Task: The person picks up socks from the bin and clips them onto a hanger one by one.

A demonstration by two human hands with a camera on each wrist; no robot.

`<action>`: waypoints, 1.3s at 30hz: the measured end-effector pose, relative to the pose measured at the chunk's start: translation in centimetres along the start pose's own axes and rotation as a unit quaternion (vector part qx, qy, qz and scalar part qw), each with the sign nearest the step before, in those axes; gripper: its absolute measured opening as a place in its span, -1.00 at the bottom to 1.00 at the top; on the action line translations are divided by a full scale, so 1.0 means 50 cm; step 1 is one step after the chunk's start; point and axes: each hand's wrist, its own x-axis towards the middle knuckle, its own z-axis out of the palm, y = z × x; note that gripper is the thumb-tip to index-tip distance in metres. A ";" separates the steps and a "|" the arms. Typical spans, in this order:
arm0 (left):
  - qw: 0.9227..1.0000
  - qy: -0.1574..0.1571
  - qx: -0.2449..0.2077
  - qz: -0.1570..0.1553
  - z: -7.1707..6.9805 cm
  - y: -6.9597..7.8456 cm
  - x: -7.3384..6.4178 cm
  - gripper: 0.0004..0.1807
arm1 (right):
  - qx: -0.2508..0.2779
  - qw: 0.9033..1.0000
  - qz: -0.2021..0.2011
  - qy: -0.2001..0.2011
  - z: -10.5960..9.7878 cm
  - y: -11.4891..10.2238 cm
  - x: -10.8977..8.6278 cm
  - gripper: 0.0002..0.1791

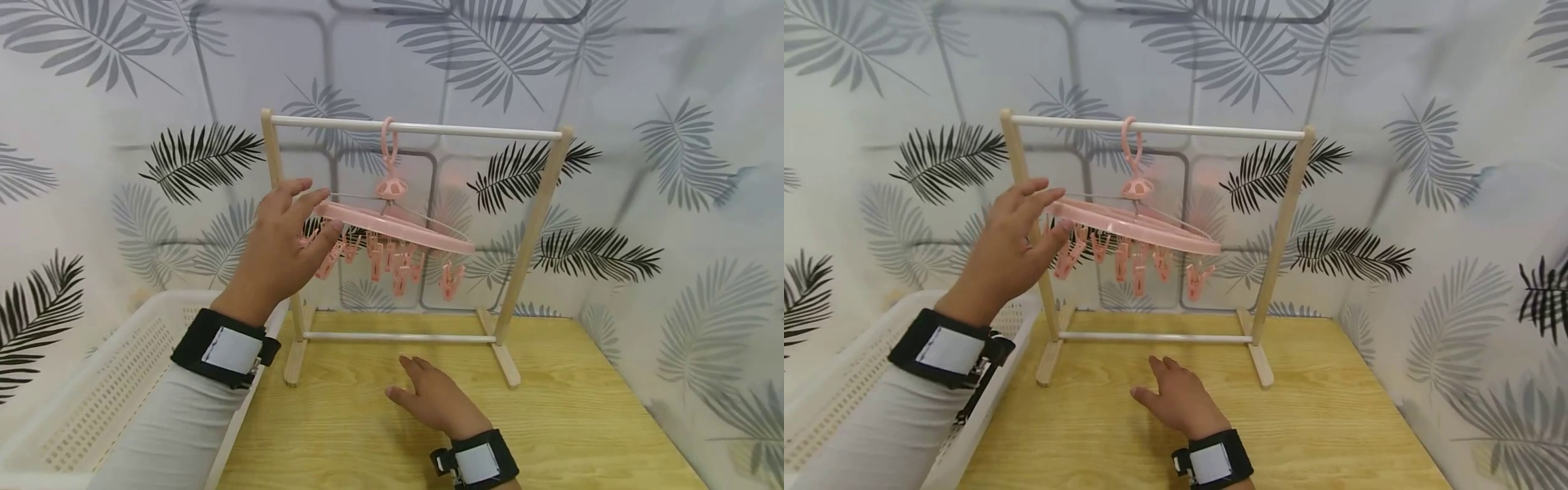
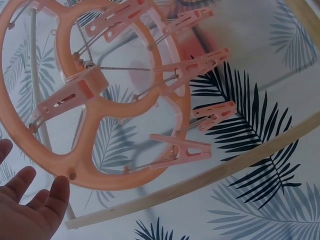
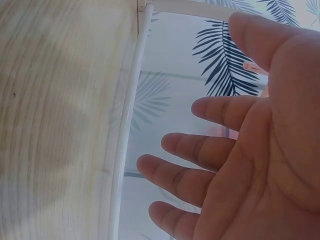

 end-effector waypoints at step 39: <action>0.999 -0.023 -0.042 -0.018 0.030 -0.004 -0.052 -0.68 | 0.143 0.878 -0.157 0.429 -0.121 -0.110 -0.033 -0.73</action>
